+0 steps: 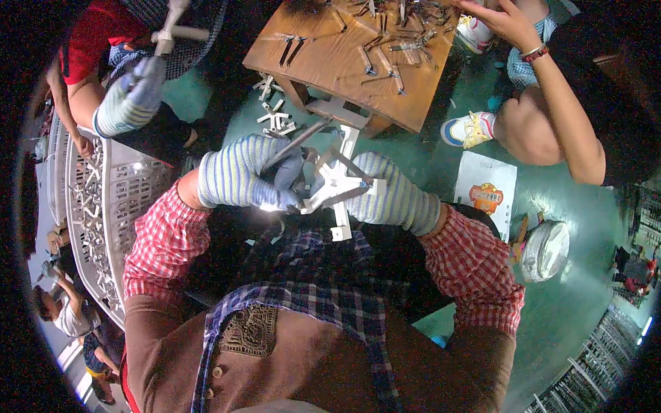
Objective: The recorder uses a screwdriver to attach plastic frame pieces and small metal connectors to a star-shaped base component.
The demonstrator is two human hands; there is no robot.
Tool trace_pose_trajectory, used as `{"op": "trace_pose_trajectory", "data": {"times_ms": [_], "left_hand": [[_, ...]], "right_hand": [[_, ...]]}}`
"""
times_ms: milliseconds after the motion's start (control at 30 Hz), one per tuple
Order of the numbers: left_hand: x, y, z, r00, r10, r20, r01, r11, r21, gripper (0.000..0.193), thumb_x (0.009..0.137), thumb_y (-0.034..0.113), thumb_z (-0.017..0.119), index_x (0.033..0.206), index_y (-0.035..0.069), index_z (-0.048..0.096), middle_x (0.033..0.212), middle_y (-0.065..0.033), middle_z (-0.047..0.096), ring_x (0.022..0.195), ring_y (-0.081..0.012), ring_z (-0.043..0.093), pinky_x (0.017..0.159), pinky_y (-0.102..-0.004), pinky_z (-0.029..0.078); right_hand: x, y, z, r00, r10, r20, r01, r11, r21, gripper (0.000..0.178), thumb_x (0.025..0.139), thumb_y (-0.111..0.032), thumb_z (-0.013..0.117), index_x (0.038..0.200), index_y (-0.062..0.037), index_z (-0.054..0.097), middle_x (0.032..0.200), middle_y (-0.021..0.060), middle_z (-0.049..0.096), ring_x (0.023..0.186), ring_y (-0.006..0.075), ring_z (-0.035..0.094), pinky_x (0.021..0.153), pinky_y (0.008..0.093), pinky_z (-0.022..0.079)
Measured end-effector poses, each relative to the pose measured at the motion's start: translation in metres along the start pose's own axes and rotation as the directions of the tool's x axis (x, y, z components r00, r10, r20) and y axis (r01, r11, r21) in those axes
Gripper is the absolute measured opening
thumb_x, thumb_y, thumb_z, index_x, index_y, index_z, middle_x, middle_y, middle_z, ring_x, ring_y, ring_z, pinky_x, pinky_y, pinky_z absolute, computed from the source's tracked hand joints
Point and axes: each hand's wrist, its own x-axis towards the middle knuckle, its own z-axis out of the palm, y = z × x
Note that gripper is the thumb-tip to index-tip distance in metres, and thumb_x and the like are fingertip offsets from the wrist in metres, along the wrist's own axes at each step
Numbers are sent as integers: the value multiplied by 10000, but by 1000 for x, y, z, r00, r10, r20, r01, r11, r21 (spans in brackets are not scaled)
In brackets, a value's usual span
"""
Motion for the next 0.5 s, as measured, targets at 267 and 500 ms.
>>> {"op": "trace_pose_trajectory", "data": {"times_ms": [267, 500], "left_hand": [[0, 0, -9, 973, -195, 122, 225, 918, -326, 237, 741, 178, 818, 835, 56, 638, 746, -1, 612, 684, -93, 538, 616, -259, 438], [-3, 3, -12, 996, -87, 12, 83, 896, -436, 206, 774, 139, 782, 899, 45, 648, 779, 8, 623, 677, -76, 543, 603, -230, 439]], "right_hand": [[-8, 6, 12, 587, 631, 508, -408, -311, 858, 314, 843, -98, 663, 1140, -13, 608, 1091, 95, 658, 1008, 208, 638, 867, 339, 510], [0, -17, 4, 708, 587, 393, -535, 82, 841, 317, 845, -70, 656, 1155, -25, 606, 1075, 89, 665, 973, 216, 648, 874, 336, 517]]}}
